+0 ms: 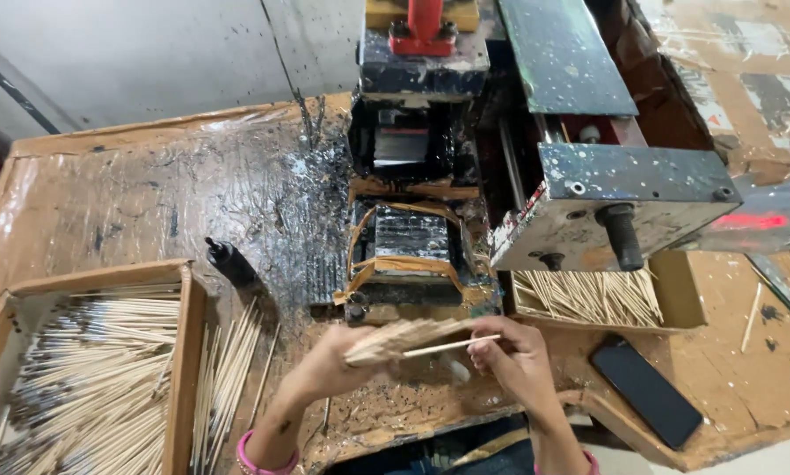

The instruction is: Operating a specialized machine to process or coat incense sticks manually.

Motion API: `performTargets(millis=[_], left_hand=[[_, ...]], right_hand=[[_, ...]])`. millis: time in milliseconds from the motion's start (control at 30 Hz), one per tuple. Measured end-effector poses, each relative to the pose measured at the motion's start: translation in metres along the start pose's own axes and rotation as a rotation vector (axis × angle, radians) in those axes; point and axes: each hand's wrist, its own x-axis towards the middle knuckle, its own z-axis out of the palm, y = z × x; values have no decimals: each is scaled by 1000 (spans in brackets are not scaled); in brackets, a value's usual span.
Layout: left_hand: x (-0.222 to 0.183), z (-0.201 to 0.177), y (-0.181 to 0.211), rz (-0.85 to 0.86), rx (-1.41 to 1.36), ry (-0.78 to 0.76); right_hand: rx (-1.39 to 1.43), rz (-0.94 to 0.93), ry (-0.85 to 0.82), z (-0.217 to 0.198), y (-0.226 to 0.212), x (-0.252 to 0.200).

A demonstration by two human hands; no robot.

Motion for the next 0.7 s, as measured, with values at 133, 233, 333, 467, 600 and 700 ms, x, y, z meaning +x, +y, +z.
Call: performTargets(millis=[133, 233, 333, 467, 600, 700], left_hand=[[8, -26, -4, -212, -205, -114], [17, -63, -31, -136, -462, 192], [51, -73, -17, -246, -376, 501], [89, -59, -54, -295, -482, 689], [99, -46, -63, -352, -497, 718], [92, -44, -77, -343, -468, 725]], right_hand=[[104, -337, -81, 19, -42, 36], [-478, -597, -126, 33, -66, 66], [-1132, -849, -74, 57, -95, 94], [-1306, -666, -13, 64, -89, 121], [-1269, -534, 61, 65, -85, 107], [-1133, -401, 88, 66, -91, 100]])
